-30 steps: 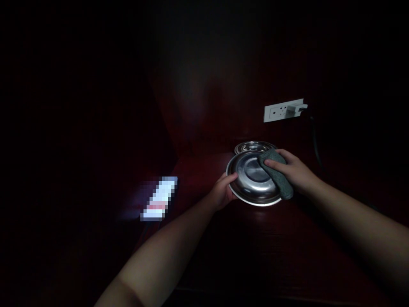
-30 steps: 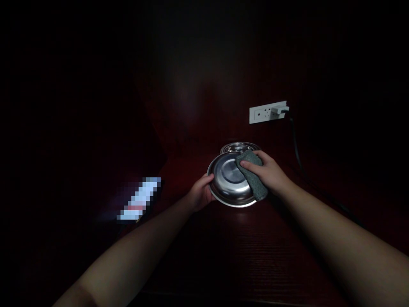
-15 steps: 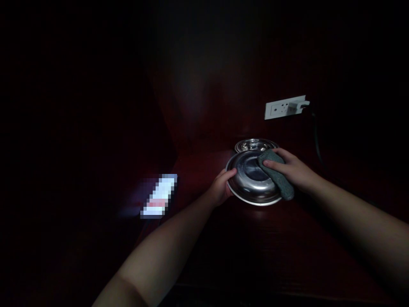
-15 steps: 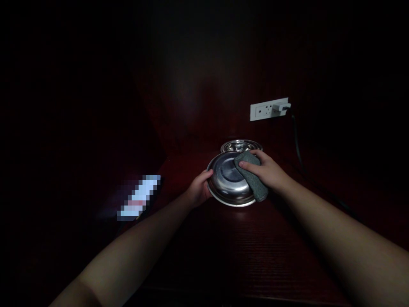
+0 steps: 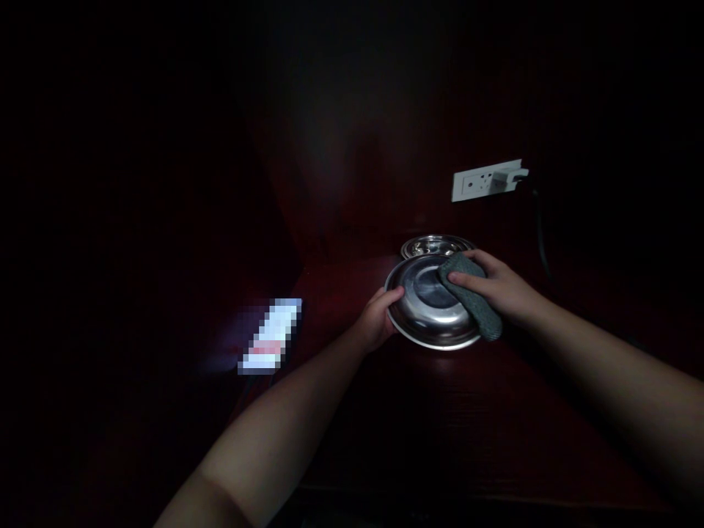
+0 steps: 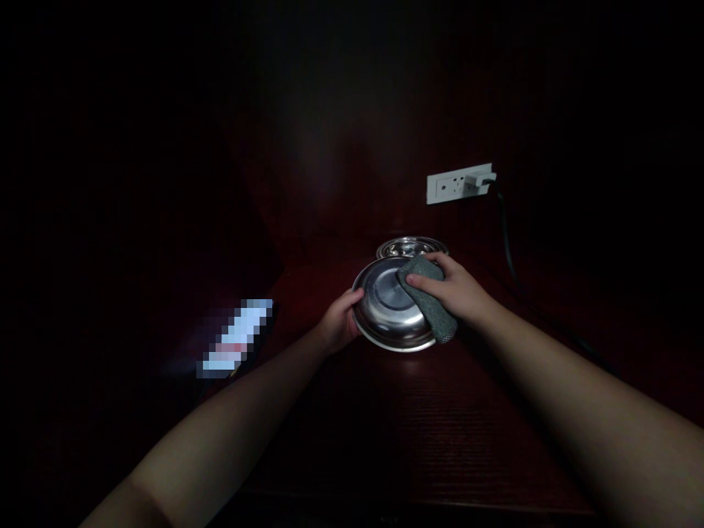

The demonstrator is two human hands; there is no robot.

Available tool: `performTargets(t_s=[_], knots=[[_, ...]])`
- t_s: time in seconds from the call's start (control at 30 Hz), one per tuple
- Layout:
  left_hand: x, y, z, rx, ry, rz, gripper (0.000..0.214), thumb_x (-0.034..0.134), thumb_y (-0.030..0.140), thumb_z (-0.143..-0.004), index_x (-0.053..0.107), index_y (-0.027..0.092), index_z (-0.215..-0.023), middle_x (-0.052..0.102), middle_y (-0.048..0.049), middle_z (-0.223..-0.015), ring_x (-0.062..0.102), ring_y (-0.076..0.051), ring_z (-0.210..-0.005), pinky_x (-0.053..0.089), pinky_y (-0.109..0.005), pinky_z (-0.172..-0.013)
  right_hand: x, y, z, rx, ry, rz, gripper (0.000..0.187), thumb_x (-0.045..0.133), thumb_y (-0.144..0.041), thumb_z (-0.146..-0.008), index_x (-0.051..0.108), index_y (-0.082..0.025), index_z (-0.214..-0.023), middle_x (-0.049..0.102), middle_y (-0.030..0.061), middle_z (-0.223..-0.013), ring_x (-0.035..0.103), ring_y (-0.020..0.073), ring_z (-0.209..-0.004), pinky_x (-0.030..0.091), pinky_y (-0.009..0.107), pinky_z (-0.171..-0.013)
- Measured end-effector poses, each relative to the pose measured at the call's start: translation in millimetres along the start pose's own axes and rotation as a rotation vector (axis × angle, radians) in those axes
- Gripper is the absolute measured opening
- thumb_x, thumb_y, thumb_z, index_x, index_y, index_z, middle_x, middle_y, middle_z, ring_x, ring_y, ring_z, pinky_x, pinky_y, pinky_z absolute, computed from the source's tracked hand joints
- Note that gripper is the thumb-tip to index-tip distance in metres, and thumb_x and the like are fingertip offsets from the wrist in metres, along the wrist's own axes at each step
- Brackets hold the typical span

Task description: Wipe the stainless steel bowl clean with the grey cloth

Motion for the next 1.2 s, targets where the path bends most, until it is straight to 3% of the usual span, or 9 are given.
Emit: performTargets(t_s=[1.2], knots=[[3.7,3.1,2.8,-0.012,0.013,0.006,0.032,0.061,0.025,-0.076,0.06,0.013,-0.105,0.069,-0.0079,-0.087,0.066,-0.019,-0.079,0.051,-0.032,-0.077,2.0,2.7,-0.9,0.033,-0.06,-0.02,0.048,0.072,-0.048,-0.064,0.056,-0.025,-0.102,0.066,0.0036,-0.09,0.065,0.0245,-0.079,0.052,0.044,-0.075]])
Point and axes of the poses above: each hand's wrist, its own z-axis away from the middle knuckle, its own x-axis out of the palm, y = z × x, the point moved 4 cm from there along -z, towards the middle knuckle
